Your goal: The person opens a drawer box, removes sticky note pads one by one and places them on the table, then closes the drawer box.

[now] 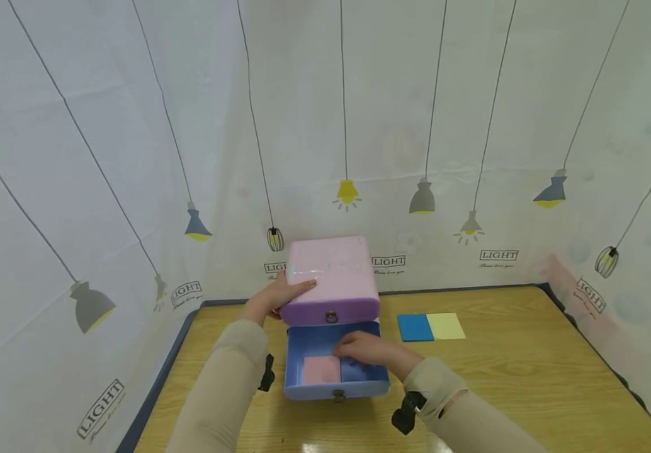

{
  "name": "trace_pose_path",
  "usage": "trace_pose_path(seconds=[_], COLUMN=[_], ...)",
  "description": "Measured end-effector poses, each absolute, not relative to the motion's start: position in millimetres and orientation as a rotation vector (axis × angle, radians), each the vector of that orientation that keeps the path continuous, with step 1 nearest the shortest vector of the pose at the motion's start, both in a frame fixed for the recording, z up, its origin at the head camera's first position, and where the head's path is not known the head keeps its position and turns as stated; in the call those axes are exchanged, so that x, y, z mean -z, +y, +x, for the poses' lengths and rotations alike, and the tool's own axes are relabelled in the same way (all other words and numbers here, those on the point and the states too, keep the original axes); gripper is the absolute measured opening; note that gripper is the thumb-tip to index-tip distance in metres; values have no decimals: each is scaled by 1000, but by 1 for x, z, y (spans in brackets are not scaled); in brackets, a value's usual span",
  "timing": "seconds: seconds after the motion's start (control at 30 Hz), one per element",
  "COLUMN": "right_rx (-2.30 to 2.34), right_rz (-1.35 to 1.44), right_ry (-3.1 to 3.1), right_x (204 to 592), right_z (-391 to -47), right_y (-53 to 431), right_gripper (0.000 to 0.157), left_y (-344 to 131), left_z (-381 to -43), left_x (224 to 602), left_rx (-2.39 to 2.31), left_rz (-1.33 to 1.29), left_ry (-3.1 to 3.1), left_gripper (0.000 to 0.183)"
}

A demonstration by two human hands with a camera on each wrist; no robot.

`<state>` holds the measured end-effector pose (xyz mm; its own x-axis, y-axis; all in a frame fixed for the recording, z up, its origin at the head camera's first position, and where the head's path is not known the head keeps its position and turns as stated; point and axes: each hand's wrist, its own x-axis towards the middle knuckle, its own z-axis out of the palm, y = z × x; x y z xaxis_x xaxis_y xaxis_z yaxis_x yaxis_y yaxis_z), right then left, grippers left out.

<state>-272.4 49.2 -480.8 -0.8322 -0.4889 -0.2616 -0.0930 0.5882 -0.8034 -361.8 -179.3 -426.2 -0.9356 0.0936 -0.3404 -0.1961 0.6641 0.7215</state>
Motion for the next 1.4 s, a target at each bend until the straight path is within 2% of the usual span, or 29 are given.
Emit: trace_pose_path(seconds=[0.17, 0.47, 1.13, 1.4], right_rx=[1206, 1289, 1477, 1414], right_rz=[-431, -344, -380, -493], right_ry=[2328, 2307, 2245, 2165], right_x=[487, 489, 481, 483], right_z=[-275, -275, -268, -262], right_y=[45, 41, 33, 31], right_gripper=[33, 34, 27, 27], left_y=[-179, -178, -179, -179], left_z=[-359, -364, -363, -361], left_x=[425, 429, 428, 427], left_rx=[-1172, -1161, -1164, -1157], left_rz=[-85, -108, -75, -87], left_ry=[2524, 2527, 2532, 2534], left_gripper=[106, 105, 107, 107])
